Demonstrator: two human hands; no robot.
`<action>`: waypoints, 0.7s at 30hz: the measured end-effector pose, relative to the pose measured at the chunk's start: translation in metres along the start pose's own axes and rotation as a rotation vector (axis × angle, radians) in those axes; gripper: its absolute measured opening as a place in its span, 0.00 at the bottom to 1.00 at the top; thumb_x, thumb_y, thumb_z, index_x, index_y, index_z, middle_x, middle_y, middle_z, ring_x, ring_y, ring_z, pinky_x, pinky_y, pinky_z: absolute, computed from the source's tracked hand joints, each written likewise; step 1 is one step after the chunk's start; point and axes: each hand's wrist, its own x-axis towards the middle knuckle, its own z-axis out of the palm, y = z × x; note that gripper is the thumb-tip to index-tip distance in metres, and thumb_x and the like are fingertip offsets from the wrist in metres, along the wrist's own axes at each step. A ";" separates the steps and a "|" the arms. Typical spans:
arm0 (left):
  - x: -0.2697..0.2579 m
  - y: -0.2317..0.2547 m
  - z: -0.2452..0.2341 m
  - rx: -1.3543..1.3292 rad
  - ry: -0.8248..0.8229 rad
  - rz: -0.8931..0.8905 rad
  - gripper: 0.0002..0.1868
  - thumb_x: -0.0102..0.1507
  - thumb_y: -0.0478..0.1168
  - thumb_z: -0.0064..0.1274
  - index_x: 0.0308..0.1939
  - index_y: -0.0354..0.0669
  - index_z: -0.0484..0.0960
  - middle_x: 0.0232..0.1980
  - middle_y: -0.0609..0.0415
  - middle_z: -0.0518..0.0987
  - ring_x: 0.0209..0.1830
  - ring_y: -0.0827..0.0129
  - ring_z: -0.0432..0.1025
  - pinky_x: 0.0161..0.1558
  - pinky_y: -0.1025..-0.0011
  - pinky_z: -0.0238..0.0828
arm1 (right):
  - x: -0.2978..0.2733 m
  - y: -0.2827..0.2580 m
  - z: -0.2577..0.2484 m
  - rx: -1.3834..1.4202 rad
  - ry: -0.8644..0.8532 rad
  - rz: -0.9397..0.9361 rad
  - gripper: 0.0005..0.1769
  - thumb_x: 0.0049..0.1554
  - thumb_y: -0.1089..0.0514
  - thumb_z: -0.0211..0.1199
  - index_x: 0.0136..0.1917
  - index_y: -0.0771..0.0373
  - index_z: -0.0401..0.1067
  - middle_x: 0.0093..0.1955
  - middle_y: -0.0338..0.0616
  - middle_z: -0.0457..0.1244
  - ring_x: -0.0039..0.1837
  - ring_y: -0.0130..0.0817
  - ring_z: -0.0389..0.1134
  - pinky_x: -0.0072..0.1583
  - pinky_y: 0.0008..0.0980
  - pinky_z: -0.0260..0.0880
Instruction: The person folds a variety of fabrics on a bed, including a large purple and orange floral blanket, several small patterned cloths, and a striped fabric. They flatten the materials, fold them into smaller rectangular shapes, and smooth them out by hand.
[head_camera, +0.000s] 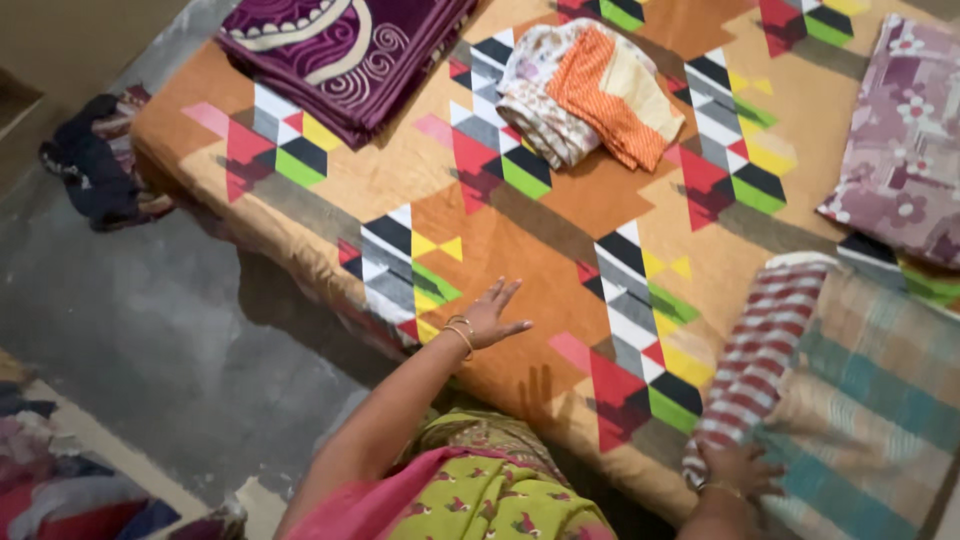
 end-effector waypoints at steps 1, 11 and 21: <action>0.006 -0.007 -0.010 0.020 -0.029 -0.044 0.56 0.58 0.73 0.51 0.82 0.60 0.43 0.84 0.38 0.41 0.82 0.42 0.45 0.76 0.54 0.48 | -0.006 -0.010 0.001 0.247 0.049 0.146 0.74 0.38 0.22 0.67 0.84 0.54 0.39 0.87 0.52 0.28 0.85 0.69 0.24 0.75 0.78 0.32; 0.089 -0.097 -0.074 -0.017 -0.012 -0.171 0.58 0.57 0.73 0.56 0.82 0.63 0.44 0.84 0.38 0.41 0.81 0.40 0.47 0.76 0.54 0.50 | 0.023 -0.223 -0.005 0.461 0.108 0.077 0.35 0.55 0.45 0.61 0.71 0.60 0.57 0.74 0.60 0.41 0.71 0.71 0.41 0.64 0.72 0.50; 0.208 -0.200 -0.176 0.094 -0.102 -0.182 0.61 0.53 0.68 0.60 0.82 0.61 0.42 0.84 0.38 0.38 0.79 0.39 0.49 0.75 0.54 0.54 | -0.083 -0.516 0.013 0.554 -0.195 -0.974 0.38 0.49 0.44 0.73 0.64 0.69 0.67 0.64 0.63 0.62 0.65 0.58 0.64 0.64 0.48 0.64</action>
